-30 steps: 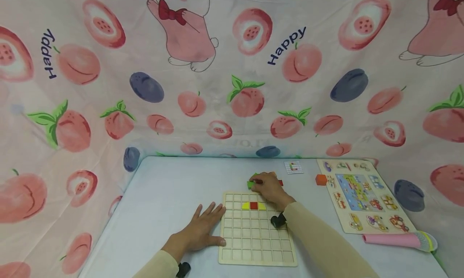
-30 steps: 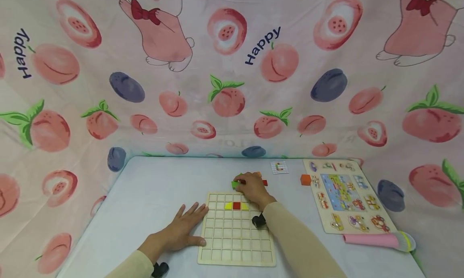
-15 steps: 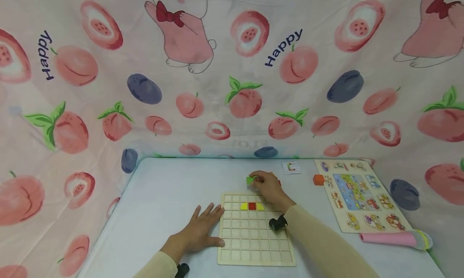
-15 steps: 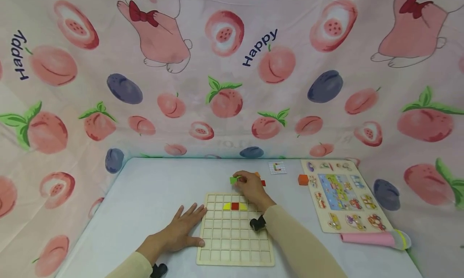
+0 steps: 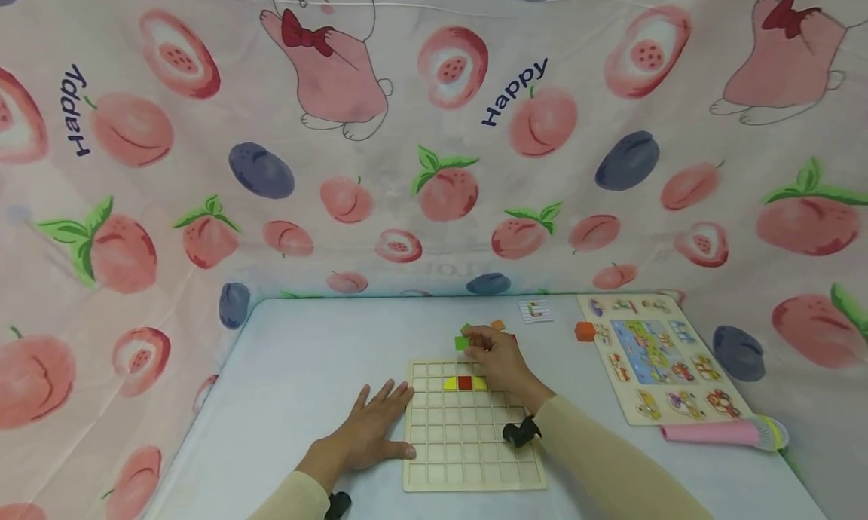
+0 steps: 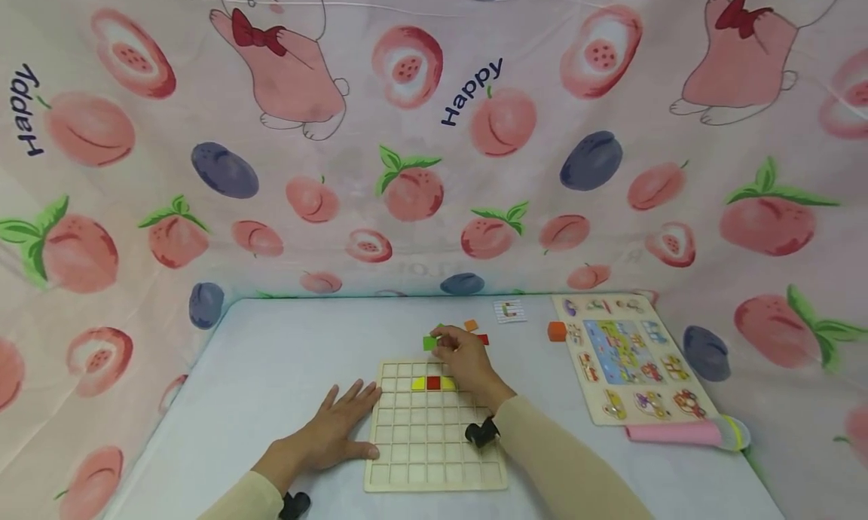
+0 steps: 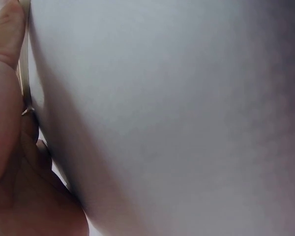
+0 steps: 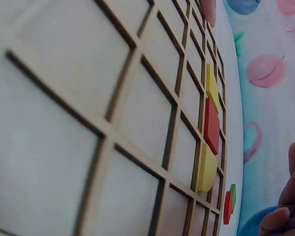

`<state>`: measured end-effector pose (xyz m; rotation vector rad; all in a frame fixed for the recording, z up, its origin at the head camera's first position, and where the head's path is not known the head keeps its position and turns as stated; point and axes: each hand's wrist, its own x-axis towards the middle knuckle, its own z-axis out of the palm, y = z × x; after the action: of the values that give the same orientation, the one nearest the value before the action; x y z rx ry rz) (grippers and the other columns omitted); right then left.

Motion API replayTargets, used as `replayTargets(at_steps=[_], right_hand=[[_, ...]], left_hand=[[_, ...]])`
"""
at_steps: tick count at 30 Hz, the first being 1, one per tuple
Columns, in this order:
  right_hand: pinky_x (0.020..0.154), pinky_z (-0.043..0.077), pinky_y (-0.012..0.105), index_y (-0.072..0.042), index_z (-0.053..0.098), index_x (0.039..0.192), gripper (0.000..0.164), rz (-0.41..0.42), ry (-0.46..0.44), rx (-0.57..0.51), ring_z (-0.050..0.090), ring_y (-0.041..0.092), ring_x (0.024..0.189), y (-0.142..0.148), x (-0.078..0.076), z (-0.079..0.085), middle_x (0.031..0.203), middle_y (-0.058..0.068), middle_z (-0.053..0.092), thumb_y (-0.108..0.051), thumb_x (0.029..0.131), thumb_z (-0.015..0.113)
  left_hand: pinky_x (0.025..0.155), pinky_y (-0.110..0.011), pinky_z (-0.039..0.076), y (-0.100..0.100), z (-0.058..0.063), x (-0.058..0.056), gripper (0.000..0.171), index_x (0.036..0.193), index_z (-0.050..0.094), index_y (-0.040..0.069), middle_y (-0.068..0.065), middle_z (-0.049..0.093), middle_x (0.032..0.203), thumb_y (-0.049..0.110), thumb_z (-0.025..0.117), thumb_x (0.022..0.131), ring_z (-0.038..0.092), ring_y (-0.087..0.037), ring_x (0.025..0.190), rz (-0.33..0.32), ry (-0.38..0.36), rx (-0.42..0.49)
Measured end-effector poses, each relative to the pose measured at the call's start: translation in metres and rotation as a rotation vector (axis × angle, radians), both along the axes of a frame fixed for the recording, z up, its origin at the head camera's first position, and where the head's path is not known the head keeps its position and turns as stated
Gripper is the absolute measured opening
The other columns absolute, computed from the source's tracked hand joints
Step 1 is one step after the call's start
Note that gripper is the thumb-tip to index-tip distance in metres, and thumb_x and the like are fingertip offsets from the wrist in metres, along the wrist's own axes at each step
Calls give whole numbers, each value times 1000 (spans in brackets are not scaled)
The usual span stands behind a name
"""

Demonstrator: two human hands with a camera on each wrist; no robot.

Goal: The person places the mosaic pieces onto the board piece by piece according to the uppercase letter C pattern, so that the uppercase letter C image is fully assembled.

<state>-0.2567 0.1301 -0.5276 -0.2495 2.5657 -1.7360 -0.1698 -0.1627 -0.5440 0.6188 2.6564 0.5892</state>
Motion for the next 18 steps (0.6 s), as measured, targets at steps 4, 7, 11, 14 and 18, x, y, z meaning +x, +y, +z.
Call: replayTargets(at_steps=[4, 7, 11, 14, 18], right_hand=[[67, 50, 22, -12, 75, 123, 27, -25, -2, 6, 58, 15, 88, 1, 8, -1, 101, 2, 72, -7, 97, 76], [67, 53, 21, -13, 76, 121, 27, -39, -18, -13, 64, 13, 90, 1, 15, 0, 102, 2, 75, -6, 95, 77], [68, 56, 21, -11, 77, 120, 26, -46, -17, -17, 69, 13, 89, 1, 26, 0, 101, 4, 78, -5, 94, 78], [68, 55, 21, -11, 77, 117, 24, -47, -18, -6, 68, 12, 88, -2, 36, -2, 98, 3, 77, -4, 94, 78], [67, 54, 22, -13, 77, 114, 23, -35, -47, 2, 67, 12, 83, -5, 47, -7, 95, 2, 77, -3, 93, 77]], left_hand=[[133, -62, -1, 0, -1, -1, 110, 168, 28, 17, -3, 24, 176, 72, 72, 84, 12, -31, 165, 0, 3, 3], [133, -62, -2, 0, 0, -1, 110, 168, 28, 17, -3, 24, 176, 72, 72, 84, 12, -31, 165, 1, 2, 7], [133, -62, -1, 1, 2, -1, 109, 168, 29, 16, -3, 24, 176, 71, 72, 84, 12, -31, 165, -1, 1, 7], [133, -63, -1, 1, 3, 0, 108, 168, 29, 15, -5, 24, 176, 70, 72, 85, 12, -32, 165, -7, 1, 5], [132, -63, -1, 1, 4, 0, 107, 168, 29, 14, -6, 24, 176, 69, 72, 86, 13, -33, 165, -15, 0, 4]])
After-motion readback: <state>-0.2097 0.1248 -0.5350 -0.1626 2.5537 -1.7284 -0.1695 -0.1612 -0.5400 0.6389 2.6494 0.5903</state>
